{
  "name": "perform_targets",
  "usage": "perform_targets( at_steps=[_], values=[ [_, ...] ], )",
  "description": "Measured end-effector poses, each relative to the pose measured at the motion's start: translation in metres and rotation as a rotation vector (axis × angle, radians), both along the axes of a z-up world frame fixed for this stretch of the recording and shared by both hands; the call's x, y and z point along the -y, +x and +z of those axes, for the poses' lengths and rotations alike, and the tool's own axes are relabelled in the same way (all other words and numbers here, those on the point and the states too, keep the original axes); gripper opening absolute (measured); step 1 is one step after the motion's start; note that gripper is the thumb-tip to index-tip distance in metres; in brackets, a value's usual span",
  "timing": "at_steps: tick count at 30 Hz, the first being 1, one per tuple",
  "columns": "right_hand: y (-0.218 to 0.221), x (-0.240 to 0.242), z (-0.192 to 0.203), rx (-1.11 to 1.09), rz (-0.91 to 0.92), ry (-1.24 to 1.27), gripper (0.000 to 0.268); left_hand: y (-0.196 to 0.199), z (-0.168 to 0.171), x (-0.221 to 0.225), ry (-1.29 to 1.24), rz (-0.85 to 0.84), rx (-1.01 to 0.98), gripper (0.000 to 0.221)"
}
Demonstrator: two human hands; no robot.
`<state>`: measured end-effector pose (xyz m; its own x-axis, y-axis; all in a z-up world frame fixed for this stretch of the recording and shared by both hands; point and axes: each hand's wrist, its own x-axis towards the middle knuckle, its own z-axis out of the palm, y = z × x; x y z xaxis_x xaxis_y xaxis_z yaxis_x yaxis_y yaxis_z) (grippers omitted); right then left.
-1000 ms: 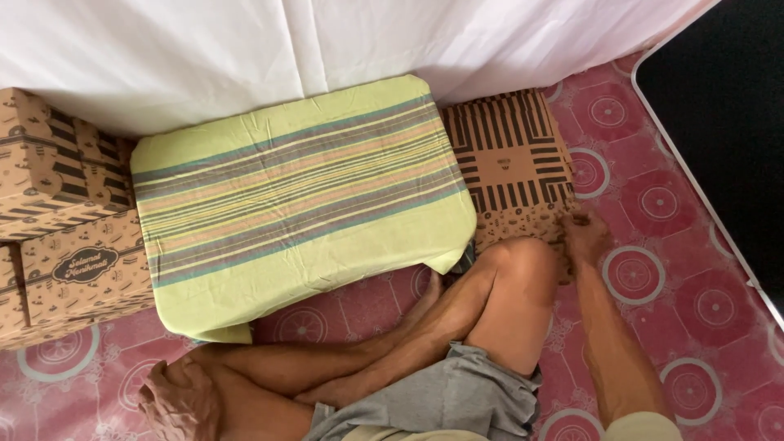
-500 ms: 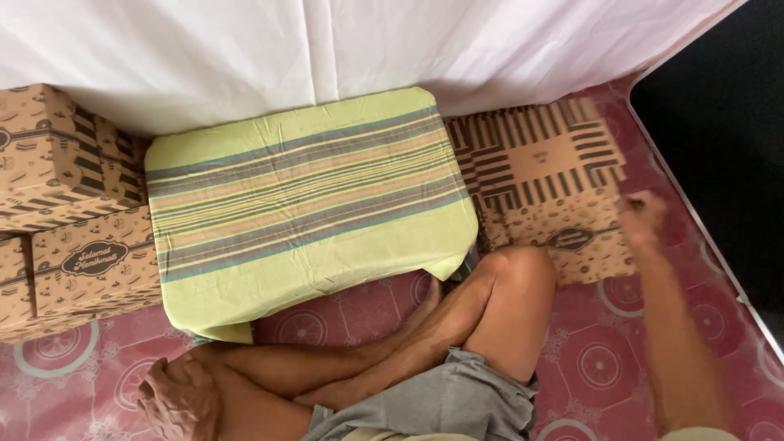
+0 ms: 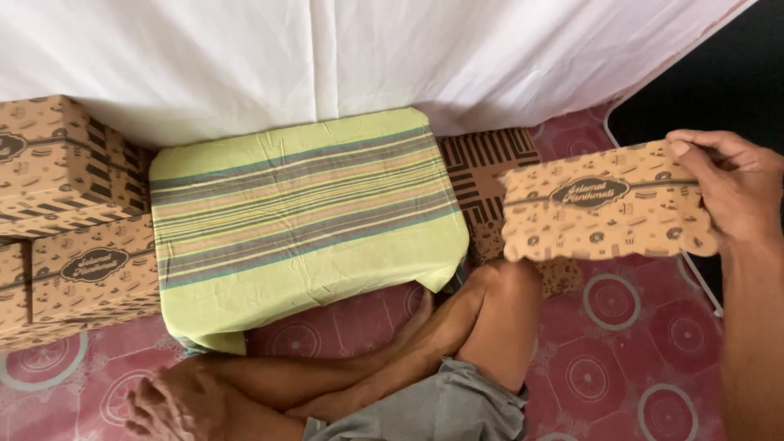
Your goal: The person folds flat cardboard sheets into boxes by hand, pressing and tucking the flaps to close them, then stacking the finished boxes. The person also unfolds a box and refolds it.
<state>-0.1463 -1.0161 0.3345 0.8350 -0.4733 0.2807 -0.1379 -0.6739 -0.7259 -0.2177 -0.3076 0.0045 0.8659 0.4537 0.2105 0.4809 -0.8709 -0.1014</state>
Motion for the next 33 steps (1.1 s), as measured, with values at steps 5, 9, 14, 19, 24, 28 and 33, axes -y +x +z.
perform_targets(
  at_steps=[5,9,14,19,24,28,33],
  values=[
    [-0.002,-0.079,0.052,-0.075,0.062,0.010,0.016,0.047,0.120,0.118,-0.515,-0.203,-0.084,0.073],
    [-0.004,-0.138,0.076,-0.009,0.158,0.049,0.014,0.043,0.176,0.180,-0.817,-0.764,0.335,0.079],
    [0.008,-0.171,0.082,0.121,0.463,0.073,0.009,0.053,0.230,0.202,-0.862,-1.123,0.488,0.102],
    [0.031,-0.243,0.099,0.200,0.614,0.049,0.011,0.055,0.265,0.205,-0.924,-1.282,0.470,0.064],
    [0.065,-0.295,0.064,0.281,0.918,0.496,0.028,0.071,0.291,0.197,-0.766,-0.972,0.646,0.091],
    [0.076,-0.310,0.022,0.318,0.934,-0.096,0.046,0.125,0.229,0.137,-1.272,-0.296,0.540,0.050],
    [0.056,-0.287,-0.079,-0.049,1.028,-0.284,0.067,0.193,0.123,0.070,-1.234,-0.059,0.254,0.054]
  ],
)
